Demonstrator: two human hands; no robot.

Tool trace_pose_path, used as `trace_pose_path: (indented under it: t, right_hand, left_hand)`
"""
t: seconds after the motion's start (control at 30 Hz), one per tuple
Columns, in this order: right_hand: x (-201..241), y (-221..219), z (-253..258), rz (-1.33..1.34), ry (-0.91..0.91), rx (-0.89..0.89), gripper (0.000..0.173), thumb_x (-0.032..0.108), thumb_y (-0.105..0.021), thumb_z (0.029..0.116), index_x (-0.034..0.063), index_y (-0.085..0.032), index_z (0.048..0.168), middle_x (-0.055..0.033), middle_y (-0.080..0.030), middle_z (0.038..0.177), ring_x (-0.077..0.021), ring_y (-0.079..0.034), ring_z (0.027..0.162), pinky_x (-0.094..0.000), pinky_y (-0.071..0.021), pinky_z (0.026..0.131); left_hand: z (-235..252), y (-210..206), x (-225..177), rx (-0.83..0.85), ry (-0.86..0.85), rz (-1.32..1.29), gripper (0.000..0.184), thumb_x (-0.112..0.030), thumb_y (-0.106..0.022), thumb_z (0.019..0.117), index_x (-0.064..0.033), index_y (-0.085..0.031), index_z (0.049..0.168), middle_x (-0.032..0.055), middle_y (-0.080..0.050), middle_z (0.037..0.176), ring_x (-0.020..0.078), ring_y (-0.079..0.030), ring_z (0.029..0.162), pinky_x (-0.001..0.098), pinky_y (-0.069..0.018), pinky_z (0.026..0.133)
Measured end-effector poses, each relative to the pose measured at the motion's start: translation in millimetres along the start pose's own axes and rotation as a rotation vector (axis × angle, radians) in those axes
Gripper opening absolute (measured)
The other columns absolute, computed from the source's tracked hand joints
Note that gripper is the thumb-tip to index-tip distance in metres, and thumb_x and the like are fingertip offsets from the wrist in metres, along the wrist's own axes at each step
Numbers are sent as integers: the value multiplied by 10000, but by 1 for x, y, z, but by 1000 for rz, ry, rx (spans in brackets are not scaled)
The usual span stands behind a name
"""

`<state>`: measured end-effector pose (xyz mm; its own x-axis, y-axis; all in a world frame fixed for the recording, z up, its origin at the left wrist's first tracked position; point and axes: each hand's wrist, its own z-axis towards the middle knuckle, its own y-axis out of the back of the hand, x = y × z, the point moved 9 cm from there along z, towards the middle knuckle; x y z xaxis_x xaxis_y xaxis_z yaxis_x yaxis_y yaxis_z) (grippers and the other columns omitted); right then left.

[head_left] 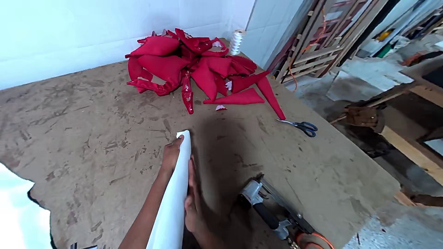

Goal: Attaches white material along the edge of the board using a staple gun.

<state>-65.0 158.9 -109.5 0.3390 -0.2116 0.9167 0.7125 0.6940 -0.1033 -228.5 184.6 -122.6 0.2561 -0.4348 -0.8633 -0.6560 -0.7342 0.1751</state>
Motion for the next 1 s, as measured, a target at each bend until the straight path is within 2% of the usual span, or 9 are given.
trace_pose_path:
  t: [0.17,0.23,0.33,0.47,0.6,0.7,0.8,0.9,1.0]
  right_hand:
    - [13,-10,42,-133,-236,60,1032,845,-278,919,90,-314,1621,-90,-192,1718,-206,-183,1580,-451,-244,1274]
    - [16,-19,81,-229,-94,146,1127,898,-152,881,53,-338,1603,-146,-184,1713,-243,-225,1567,-454,-260,1261]
    - [20,-37,137,-314,58,236,1001,733,-115,989,-50,-383,1553,-240,-257,1669,-332,-234,1564,-503,-166,1293]
    - [13,-54,200,-239,-5,299,927,671,-147,1022,-55,-438,1518,-185,-332,1653,-260,-254,1561,-449,-173,1287]
    - [-4,-13,222,-138,62,244,897,669,-92,1039,-1,-430,1529,-136,-397,1628,-258,-359,1517,-532,-342,1236]
    - [43,99,161,-345,-42,158,739,612,-153,1072,112,-445,1530,-26,-485,1573,-204,-489,1423,-486,-485,1136]
    - [62,213,45,-680,-314,-21,475,412,-562,1038,40,-640,1322,-104,-681,1287,-216,-657,1179,-428,-569,995]
    - [49,261,-54,-957,-522,144,693,401,-818,858,-35,-595,1349,-243,-636,1288,-333,-628,1195,-492,-539,1019]
    - [29,272,-89,-1169,-473,313,892,391,-920,720,-2,-552,1430,-273,-553,1376,-394,-551,1277,-511,-501,1059]
  left_hand:
    - [7,2,15,10,-53,-81,459,-470,-557,1039,-55,-750,1021,121,-742,947,218,-708,877,475,-579,821]
    - [9,7,9,34,-183,106,400,-377,-497,1082,-66,-743,1128,152,-739,1042,268,-700,1002,513,-542,921]
    - [12,18,14,-1,-174,116,451,-427,-471,1085,-66,-737,1143,160,-737,1050,289,-697,1005,547,-531,921]
    - [14,28,16,-4,-212,242,469,-436,-420,1099,-112,-682,1314,183,-719,1200,332,-672,1168,585,-495,1020]
    - [9,21,16,-5,-120,-82,503,-503,-515,1050,-56,-746,1021,120,-734,949,216,-698,896,484,-565,838]
    - [10,0,19,17,-89,-113,522,-541,-573,1011,-53,-729,915,121,-717,829,235,-695,765,497,-584,736]
    - [-1,-3,7,-8,-90,-11,523,-515,-561,1029,-29,-713,911,149,-700,777,283,-686,707,532,-572,703]
    - [-1,-28,15,13,-63,11,507,-519,-578,1018,-45,-707,893,126,-693,749,263,-683,683,505,-576,684]
    - [-6,-66,20,76,-51,99,474,-489,-598,1014,-41,-692,889,137,-685,823,283,-677,779,526,-560,753]
